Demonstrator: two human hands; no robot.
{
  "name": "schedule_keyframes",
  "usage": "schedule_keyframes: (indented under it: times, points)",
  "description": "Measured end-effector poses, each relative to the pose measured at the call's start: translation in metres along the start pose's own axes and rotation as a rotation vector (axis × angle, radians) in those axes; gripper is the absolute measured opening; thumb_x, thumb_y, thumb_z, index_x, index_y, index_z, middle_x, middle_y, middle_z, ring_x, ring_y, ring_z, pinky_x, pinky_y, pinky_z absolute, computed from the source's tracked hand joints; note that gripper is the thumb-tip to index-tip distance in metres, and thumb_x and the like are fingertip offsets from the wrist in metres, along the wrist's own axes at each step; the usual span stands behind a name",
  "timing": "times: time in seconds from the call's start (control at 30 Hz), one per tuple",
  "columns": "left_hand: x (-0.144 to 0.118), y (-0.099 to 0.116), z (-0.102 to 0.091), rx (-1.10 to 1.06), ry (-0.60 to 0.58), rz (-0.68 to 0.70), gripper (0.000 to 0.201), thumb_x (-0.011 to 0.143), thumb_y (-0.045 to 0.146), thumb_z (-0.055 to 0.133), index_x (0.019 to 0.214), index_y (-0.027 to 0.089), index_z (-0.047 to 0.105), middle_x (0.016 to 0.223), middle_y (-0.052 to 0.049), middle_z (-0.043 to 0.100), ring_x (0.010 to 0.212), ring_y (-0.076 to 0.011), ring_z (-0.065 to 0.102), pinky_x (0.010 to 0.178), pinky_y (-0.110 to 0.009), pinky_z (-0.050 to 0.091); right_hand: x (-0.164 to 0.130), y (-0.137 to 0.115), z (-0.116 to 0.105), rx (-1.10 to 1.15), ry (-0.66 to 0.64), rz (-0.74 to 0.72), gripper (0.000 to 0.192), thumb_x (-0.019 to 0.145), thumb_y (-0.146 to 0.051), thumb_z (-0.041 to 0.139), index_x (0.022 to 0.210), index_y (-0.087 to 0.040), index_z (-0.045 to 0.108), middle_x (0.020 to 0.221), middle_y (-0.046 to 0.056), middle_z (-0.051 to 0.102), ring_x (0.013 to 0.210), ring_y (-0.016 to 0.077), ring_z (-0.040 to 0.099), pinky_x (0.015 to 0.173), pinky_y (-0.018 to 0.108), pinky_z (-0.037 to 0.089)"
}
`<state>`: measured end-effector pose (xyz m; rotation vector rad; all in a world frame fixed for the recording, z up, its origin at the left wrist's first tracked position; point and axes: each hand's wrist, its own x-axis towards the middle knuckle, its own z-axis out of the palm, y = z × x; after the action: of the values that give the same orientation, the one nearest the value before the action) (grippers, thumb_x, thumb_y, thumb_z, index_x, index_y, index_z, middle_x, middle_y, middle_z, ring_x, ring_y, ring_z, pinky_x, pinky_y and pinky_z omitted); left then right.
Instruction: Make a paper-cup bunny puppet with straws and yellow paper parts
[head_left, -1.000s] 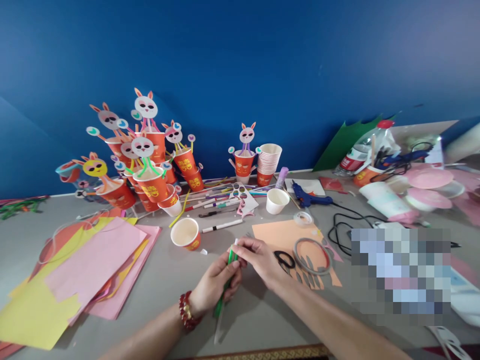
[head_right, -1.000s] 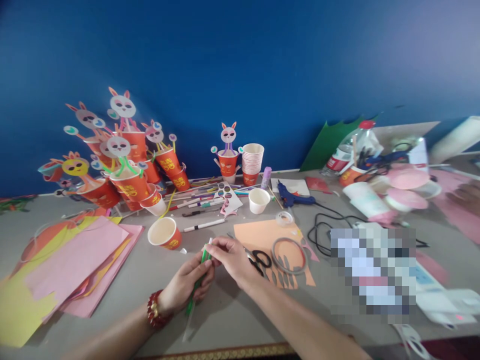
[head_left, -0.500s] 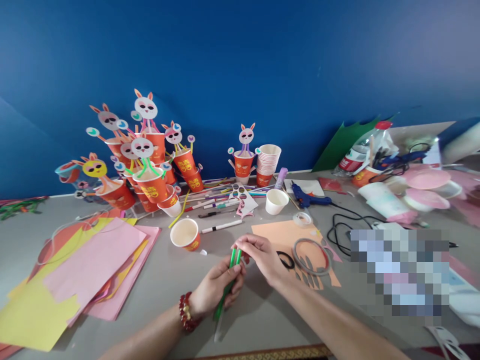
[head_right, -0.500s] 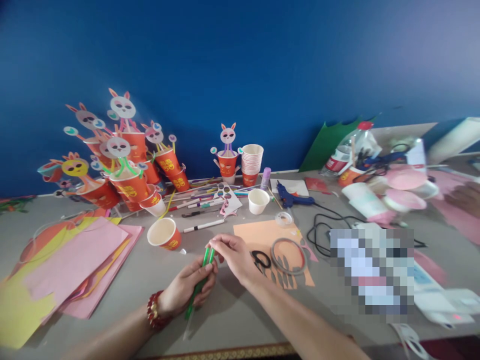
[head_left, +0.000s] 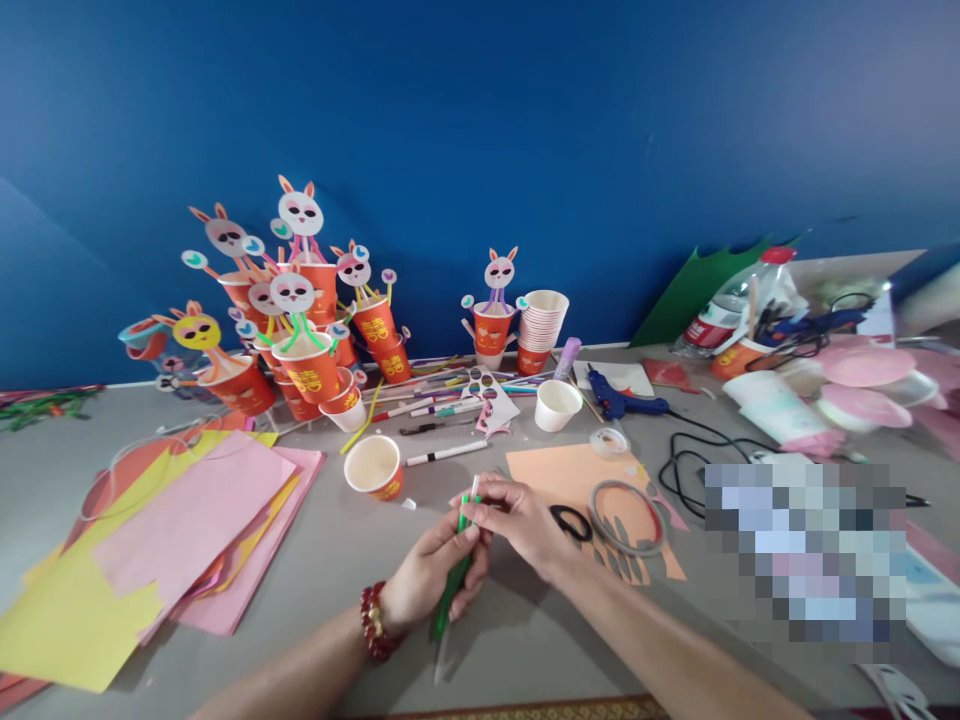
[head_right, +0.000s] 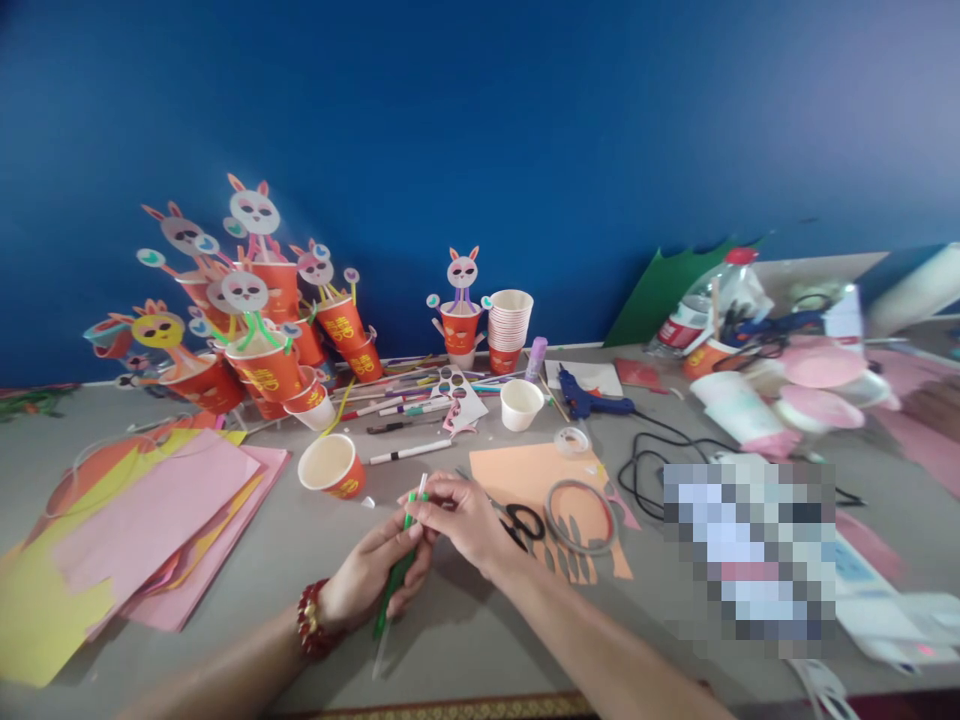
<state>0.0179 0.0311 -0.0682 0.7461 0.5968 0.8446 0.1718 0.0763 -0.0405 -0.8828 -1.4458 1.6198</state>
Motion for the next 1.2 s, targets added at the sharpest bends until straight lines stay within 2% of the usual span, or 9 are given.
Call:
schedule_keyframes:
  times: [0.13, 0.3, 0.43, 0.57, 0.7, 0.77, 0.87, 1.0, 1.2]
  points:
    - [0.001, 0.003, -0.002, -0.040, -0.047, -0.036, 0.025, 0.095, 0.040, 0.052, 0.092, 0.015, 0.054, 0.056, 0.005, 0.056, 0.029, -0.0056, 0.044, 0.028, -0.014, 0.036, 0.000, 0.000, 0.000, 0.016, -0.017, 0.031, 0.032, 0.082, -0.049, 0.072, 0.089, -0.019, 0.078, 0.079, -0.001, 0.049, 0.055, 0.0078, 0.048, 0.052, 0.023, 0.041]
    - [0.002, 0.007, -0.002, -0.105, -0.107, -0.078, 0.025, 0.096, 0.038, 0.049, 0.094, 0.014, 0.056, 0.059, 0.001, 0.062, 0.035, -0.0121, 0.058, 0.032, -0.020, 0.047, 0.001, -0.001, -0.001, -0.043, -0.019, 0.013, 0.033, 0.082, -0.051, 0.071, 0.088, -0.019, 0.079, 0.075, -0.001, 0.051, 0.056, 0.0102, 0.049, 0.052, 0.024, 0.041]
    - [0.002, 0.007, -0.003, -0.089, -0.100, -0.089, 0.026, 0.097, 0.038, 0.049, 0.094, 0.013, 0.055, 0.061, -0.001, 0.065, 0.040, -0.0140, 0.062, 0.043, -0.025, 0.054, 0.000, -0.001, -0.001, -0.063, -0.002, 0.025, 0.032, 0.083, -0.050, 0.069, 0.085, -0.019, 0.079, 0.072, 0.000, 0.054, 0.063, 0.0133, 0.054, 0.058, 0.025, 0.043]
    - [0.002, 0.007, -0.001, -0.056, -0.077, -0.081, 0.017, 0.092, 0.031, 0.057, 0.092, 0.015, 0.052, 0.060, -0.001, 0.067, 0.044, -0.0140, 0.064, 0.058, -0.030, 0.057, 0.001, 0.004, -0.001, -0.066, 0.029, 0.032, 0.030, 0.084, -0.047, 0.069, 0.083, -0.018, 0.078, 0.070, -0.001, 0.054, 0.066, 0.0133, 0.054, 0.062, 0.025, 0.042]
    - [0.003, 0.008, 0.002, -0.040, 0.036, -0.093, 0.020, 0.089, 0.032, 0.062, 0.092, 0.015, 0.053, 0.065, -0.002, 0.068, 0.047, -0.0149, 0.066, 0.050, -0.024, 0.053, 0.002, 0.005, -0.001, -0.031, 0.080, 0.069, 0.033, 0.081, -0.049, 0.071, 0.079, -0.017, 0.077, 0.067, -0.002, 0.051, 0.059, 0.0113, 0.049, 0.056, 0.024, 0.038]
    - [0.003, 0.008, 0.004, -0.042, 0.053, -0.093, 0.022, 0.090, 0.036, 0.061, 0.093, 0.015, 0.053, 0.065, -0.003, 0.069, 0.047, -0.0164, 0.067, 0.046, -0.023, 0.052, 0.002, 0.004, -0.001, -0.010, 0.089, 0.095, 0.034, 0.079, -0.049, 0.072, 0.079, -0.016, 0.076, 0.064, -0.003, 0.051, 0.058, 0.0111, 0.048, 0.056, 0.024, 0.037]
    - [0.003, 0.007, 0.005, -0.041, 0.027, -0.038, 0.024, 0.093, 0.039, 0.056, 0.092, 0.015, 0.052, 0.062, -0.003, 0.068, 0.048, -0.0182, 0.069, 0.049, -0.025, 0.053, 0.002, 0.004, 0.000, 0.033, 0.081, 0.141, 0.034, 0.079, -0.050, 0.072, 0.081, -0.016, 0.076, 0.057, -0.004, 0.051, 0.055, 0.0106, 0.047, 0.055, 0.023, 0.036]
    - [0.004, 0.003, 0.004, -0.022, -0.024, 0.021, 0.024, 0.096, 0.039, 0.052, 0.091, 0.016, 0.050, 0.058, -0.001, 0.067, 0.045, -0.0168, 0.067, 0.050, -0.025, 0.053, 0.002, 0.007, 0.001, 0.069, 0.100, 0.150, 0.034, 0.076, -0.049, 0.075, 0.079, -0.016, 0.075, 0.060, -0.003, 0.055, 0.055, 0.0100, 0.047, 0.054, 0.023, 0.037]
    - [0.005, 0.002, -0.001, -0.037, -0.033, -0.087, 0.028, 0.095, 0.043, 0.051, 0.098, 0.015, 0.050, 0.058, -0.002, 0.068, 0.040, -0.0166, 0.064, 0.043, -0.026, 0.054, 0.000, 0.009, 0.003, 0.049, 0.116, 0.138, 0.036, 0.075, -0.052, 0.075, 0.078, -0.016, 0.073, 0.060, -0.003, 0.055, 0.050, 0.0090, 0.045, 0.048, 0.022, 0.035]
